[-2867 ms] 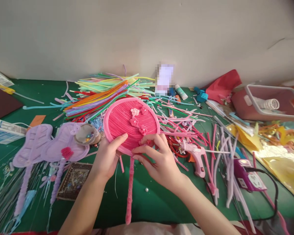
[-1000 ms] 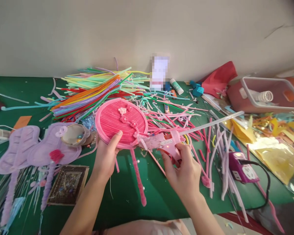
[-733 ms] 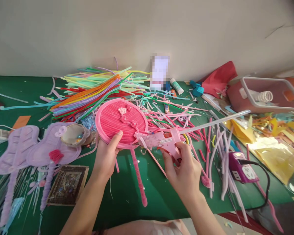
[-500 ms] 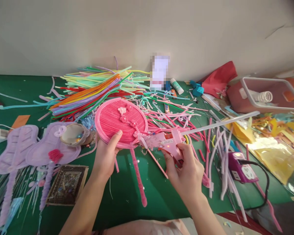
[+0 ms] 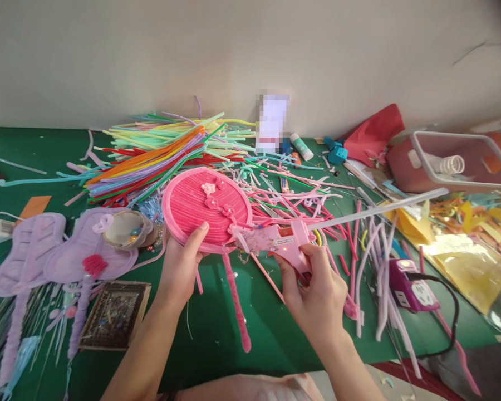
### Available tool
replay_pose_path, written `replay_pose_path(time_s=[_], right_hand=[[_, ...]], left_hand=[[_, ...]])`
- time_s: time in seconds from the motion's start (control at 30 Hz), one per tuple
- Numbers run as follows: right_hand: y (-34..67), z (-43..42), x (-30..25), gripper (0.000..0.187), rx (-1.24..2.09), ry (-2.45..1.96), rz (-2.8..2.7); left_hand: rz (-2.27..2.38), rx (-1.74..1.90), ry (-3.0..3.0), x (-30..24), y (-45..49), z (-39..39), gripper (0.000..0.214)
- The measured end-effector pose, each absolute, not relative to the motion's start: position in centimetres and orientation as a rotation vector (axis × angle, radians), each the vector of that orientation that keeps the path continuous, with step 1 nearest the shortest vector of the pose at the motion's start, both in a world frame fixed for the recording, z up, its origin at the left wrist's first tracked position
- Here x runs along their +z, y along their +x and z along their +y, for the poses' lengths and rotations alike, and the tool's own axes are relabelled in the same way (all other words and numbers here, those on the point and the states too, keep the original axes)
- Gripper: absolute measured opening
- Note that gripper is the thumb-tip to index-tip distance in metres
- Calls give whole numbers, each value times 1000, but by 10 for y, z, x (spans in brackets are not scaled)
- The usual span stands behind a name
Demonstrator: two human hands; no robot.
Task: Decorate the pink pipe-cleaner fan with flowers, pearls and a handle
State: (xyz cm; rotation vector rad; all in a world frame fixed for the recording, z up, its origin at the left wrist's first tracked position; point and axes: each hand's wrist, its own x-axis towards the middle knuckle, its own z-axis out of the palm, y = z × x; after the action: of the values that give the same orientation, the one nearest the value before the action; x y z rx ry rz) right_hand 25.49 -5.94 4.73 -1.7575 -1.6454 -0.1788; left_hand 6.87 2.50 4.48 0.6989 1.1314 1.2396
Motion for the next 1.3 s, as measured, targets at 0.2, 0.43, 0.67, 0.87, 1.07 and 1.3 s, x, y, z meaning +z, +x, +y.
replay_pose_path(time_s=[0.2,0.43,0.67,0.87,1.07,1.3], right_hand=[[256,-62,52,12,-199,-1752,-1667],[252,-60,51,13,-170,-1748,-1650],[279,-54,39,35,-37,-2021,-1426],[319,-53,8,59,-104,-2281,-1439],[275,-67,25,27,-114,-1988,-1636],[212,-68,-1,13,434,-1677,-1789]], left_hand=[[1109,1287,713,44,68,27,53],[1129,1285,698,44,69,26,54],[1125,1315,670,45,66,29,50],[1120,1424,654,44,56,31,48],[1154,1476,666,44,47,31,42],[1142,1472,665,43,49,28,42]])
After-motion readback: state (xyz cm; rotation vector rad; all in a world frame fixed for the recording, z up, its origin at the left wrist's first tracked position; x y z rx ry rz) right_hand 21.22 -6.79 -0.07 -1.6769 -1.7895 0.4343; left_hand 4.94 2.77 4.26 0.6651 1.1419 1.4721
